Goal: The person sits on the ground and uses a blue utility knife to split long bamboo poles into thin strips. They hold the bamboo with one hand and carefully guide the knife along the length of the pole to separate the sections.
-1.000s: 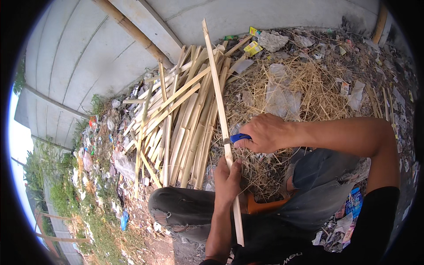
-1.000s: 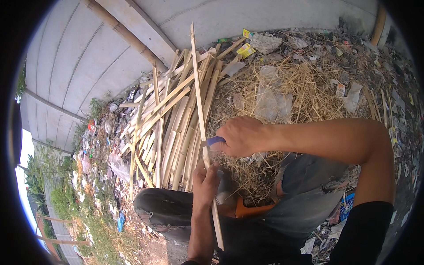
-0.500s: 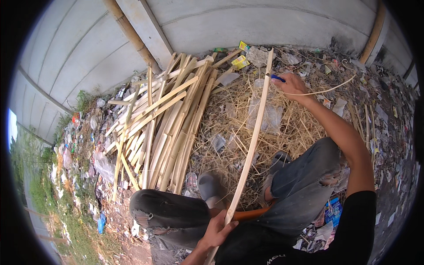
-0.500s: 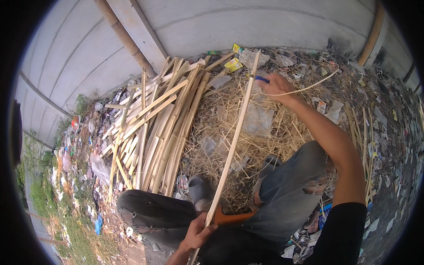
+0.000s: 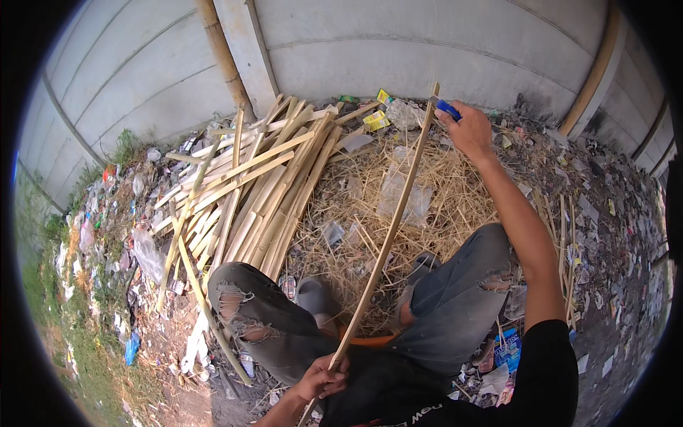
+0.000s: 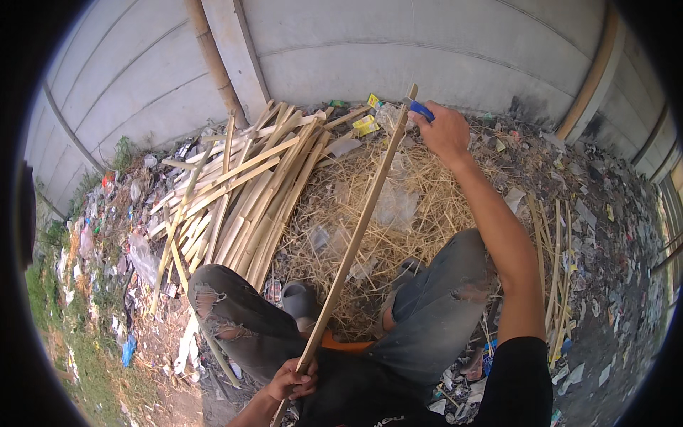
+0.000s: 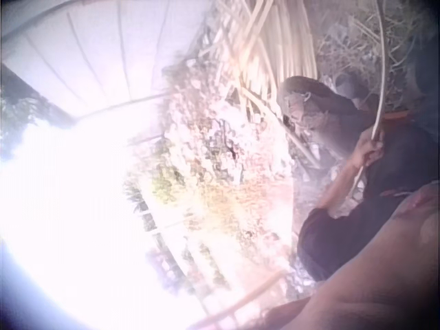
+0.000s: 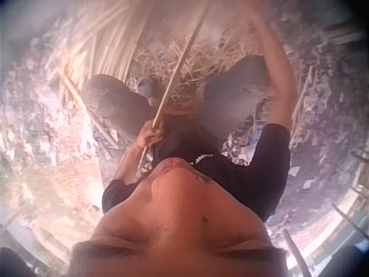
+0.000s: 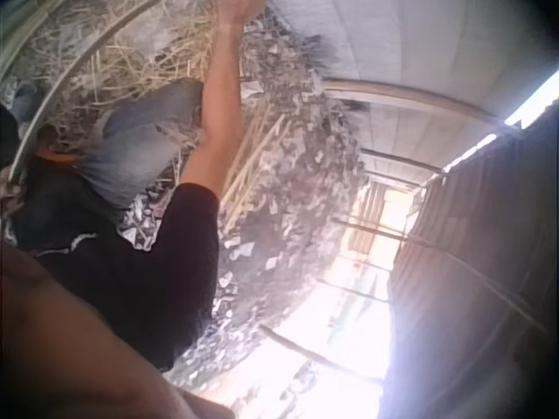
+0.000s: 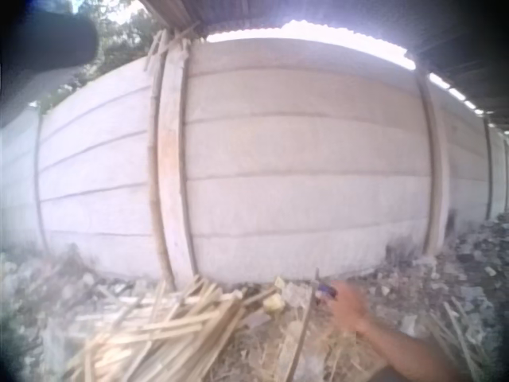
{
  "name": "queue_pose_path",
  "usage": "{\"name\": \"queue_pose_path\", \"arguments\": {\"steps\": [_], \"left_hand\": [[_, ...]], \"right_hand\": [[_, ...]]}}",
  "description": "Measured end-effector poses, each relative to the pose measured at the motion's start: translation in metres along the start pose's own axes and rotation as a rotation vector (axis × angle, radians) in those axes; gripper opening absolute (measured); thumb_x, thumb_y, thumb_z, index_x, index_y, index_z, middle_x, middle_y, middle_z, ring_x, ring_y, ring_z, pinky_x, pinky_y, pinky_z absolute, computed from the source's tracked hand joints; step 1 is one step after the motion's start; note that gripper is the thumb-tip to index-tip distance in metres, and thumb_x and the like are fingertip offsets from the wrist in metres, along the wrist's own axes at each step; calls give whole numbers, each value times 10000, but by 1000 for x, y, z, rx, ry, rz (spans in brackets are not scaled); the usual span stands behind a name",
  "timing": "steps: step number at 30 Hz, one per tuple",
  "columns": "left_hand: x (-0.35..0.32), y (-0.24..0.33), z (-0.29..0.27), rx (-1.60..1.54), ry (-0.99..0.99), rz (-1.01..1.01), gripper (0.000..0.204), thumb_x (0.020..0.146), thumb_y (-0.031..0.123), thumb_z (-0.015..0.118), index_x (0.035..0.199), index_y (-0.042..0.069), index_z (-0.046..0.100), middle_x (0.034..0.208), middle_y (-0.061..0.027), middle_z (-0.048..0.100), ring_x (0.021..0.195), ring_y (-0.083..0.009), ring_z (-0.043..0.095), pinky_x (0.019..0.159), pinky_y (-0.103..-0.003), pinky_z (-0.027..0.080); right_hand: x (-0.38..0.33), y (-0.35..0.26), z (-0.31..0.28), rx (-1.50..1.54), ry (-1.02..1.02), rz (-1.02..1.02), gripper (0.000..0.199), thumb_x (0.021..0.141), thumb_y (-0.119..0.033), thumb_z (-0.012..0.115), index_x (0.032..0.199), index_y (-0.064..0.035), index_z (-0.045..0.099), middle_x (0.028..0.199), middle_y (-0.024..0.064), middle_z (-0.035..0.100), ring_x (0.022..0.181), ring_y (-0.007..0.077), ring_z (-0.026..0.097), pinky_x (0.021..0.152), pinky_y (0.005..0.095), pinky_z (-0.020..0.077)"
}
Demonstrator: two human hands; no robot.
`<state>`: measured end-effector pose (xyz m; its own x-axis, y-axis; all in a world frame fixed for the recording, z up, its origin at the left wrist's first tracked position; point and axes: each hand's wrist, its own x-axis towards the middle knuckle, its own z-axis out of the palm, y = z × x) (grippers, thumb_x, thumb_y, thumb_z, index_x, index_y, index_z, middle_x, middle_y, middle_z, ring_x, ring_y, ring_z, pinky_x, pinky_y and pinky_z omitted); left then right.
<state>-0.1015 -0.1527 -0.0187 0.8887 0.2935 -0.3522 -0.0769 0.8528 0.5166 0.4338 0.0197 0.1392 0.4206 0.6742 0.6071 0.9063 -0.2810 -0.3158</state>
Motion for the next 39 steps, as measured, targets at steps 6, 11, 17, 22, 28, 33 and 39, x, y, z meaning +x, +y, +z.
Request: {"name": "queue_pose_path", "arguments": {"steps": [6,11,17,22,28,33,39], "left_hand": [[-32,-25,11,789,273,277,206,942,169,719,969,50,553,681,4,488,608,-60,465,538,-258,392],[-42,-35,21,1130,485,343,326,898,274,776,1002,19,601,678,-89,600,606,-162,607,566,-335,485],[-39,-47,21,1282,535,433,336,872,273,781,950,15,582,635,-170,628,578,-342,687,548,-413,520],[-45,-62,14,1527,591,419,387,847,275,800,976,15,542,602,-174,602,577,-410,675,516,-452,518],[-54,-84,14,1715,660,333,455,817,340,822,1052,71,540,740,-173,672,651,-425,667,587,-496,540],[-44,-93,28,1766,776,305,410,787,323,848,993,86,583,740,-151,673,655,-397,684,579,-475,548],[-34,-60,42,1870,680,340,336,739,199,863,934,110,605,692,-105,637,564,-362,667,507,-461,529]], "right_hand": [[11,-17,-68,305,-51,-47,448,889,-464,793,909,-27,693,585,14,541,552,129,493,551,342,396],[-14,-80,-112,168,-335,-39,546,844,-530,835,972,-16,701,652,8,547,589,123,455,559,333,363],[-54,-82,-112,209,-223,-16,599,874,-534,803,1061,30,727,697,93,683,654,158,654,632,316,512],[-75,-39,-97,353,18,107,450,871,-393,853,1055,10,771,742,53,716,669,105,632,635,285,496],[-96,31,-69,501,90,203,380,890,-353,847,1009,4,792,774,44,732,703,106,644,670,271,503],[-133,53,-25,751,73,430,387,902,-320,846,1066,24,776,844,58,742,757,115,650,732,261,499],[-201,88,15,994,317,608,417,881,-238,869,1121,78,740,915,106,755,850,155,692,778,304,529]]}}
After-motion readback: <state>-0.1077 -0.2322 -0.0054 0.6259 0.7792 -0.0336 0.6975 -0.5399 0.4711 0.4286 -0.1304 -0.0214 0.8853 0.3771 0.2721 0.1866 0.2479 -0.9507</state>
